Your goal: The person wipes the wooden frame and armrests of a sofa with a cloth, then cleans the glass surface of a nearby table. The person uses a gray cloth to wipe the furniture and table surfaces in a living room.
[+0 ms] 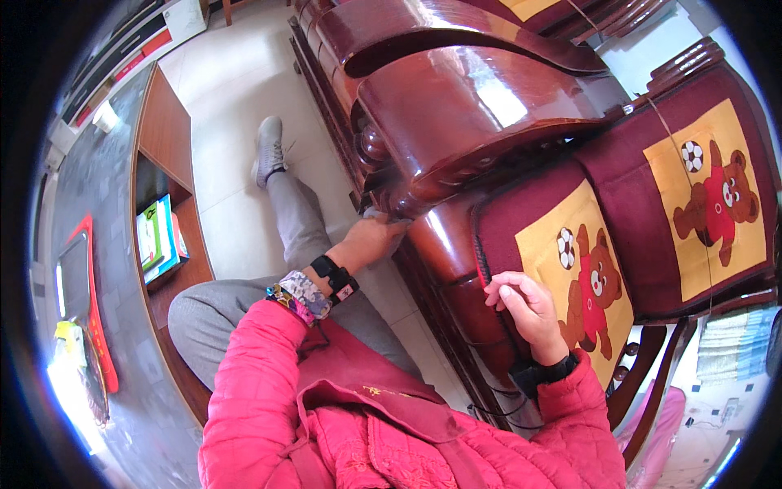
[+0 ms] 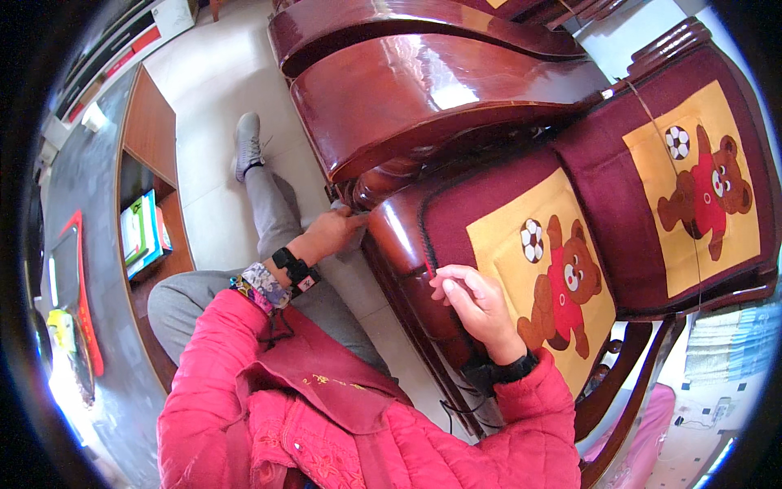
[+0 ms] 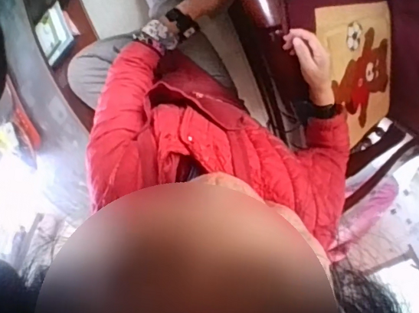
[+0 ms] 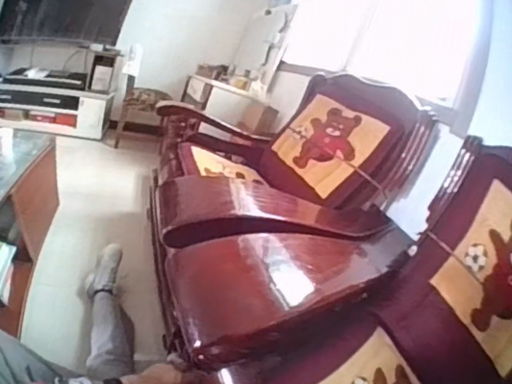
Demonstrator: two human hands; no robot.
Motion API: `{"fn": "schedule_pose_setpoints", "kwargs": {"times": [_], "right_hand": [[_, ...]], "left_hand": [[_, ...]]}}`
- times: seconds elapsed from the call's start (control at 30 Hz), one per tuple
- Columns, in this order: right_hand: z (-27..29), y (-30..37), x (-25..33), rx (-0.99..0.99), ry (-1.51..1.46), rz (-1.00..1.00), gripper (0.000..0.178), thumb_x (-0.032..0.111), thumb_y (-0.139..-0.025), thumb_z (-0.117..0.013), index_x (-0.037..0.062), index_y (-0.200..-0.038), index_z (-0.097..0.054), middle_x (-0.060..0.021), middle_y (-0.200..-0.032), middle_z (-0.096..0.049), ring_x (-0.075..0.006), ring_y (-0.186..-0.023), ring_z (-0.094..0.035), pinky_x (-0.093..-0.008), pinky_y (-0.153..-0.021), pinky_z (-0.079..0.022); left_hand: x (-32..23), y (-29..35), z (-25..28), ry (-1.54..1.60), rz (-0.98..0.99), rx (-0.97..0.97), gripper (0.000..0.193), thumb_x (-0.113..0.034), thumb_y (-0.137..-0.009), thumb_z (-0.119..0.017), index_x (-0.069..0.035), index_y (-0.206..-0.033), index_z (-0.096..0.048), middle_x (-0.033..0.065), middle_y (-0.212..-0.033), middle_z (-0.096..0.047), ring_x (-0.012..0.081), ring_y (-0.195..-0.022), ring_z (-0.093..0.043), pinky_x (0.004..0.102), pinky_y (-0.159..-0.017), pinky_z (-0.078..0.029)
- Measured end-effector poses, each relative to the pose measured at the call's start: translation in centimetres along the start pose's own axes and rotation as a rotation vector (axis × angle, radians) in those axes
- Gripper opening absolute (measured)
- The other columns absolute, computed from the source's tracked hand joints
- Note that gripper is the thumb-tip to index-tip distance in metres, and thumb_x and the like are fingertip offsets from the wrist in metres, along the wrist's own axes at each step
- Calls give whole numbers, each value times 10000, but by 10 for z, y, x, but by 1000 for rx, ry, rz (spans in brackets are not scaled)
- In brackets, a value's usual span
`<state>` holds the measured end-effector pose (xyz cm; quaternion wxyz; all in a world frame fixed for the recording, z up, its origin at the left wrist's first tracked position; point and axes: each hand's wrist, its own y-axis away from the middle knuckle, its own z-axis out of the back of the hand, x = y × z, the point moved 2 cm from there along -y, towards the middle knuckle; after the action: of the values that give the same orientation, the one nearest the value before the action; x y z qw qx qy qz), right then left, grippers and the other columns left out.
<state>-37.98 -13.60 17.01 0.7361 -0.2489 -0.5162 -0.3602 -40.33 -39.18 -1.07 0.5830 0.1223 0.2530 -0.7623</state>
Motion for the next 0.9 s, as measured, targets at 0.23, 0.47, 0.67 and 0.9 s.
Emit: {"fn": "schedule_pose_setpoints", "kwargs": {"times": [0.23, 0.47, 0.67, 0.9], "right_hand": [[-1, 2, -1, 2, -31, -3, 157, 50, -869, -470, -19, -988, -546, -65, -851, -599, -109, -717, -568, -226, -645, -465], [-2, 1, -1, 15, -98, 29, 156, 66, -872, -477, -34, -969, -547, -63, -846, -597, -102, -723, -565, -226, -653, -462], [0, 0, -3, 16, -48, 58, 159, 75, -862, -487, -32, -962, -548, -79, -805, -607, -119, -692, -581, -238, -631, -470], [2, 1, -2, 23, -24, 89, 149, 38, -858, -472, -26, -966, -552, -69, -822, -596, -119, -709, -573, -235, -645, -469]], "left_hand": [[20, 0, 7, 22, 58, -91, 334, -88, -739, -496, -143, -1058, -580, 153, -792, -589, 331, -722, -587, 418, -619, -481], [-14, 0, 89, 308, 199, -354, 237, -71, -789, -503, -33, -1006, -591, 196, -833, -609, 323, -774, -607, 366, -694, -483], [-110, -36, 106, 151, -256, -398, 479, -62, -756, -562, 15, -1200, -400, 227, -988, -563, 375, -898, -554, 401, -799, -446], [-105, -48, 96, 79, -137, -300, 418, -46, -763, -544, 3, -1164, -438, 211, -875, -577, 358, -793, -561, 412, -711, -454]]}}
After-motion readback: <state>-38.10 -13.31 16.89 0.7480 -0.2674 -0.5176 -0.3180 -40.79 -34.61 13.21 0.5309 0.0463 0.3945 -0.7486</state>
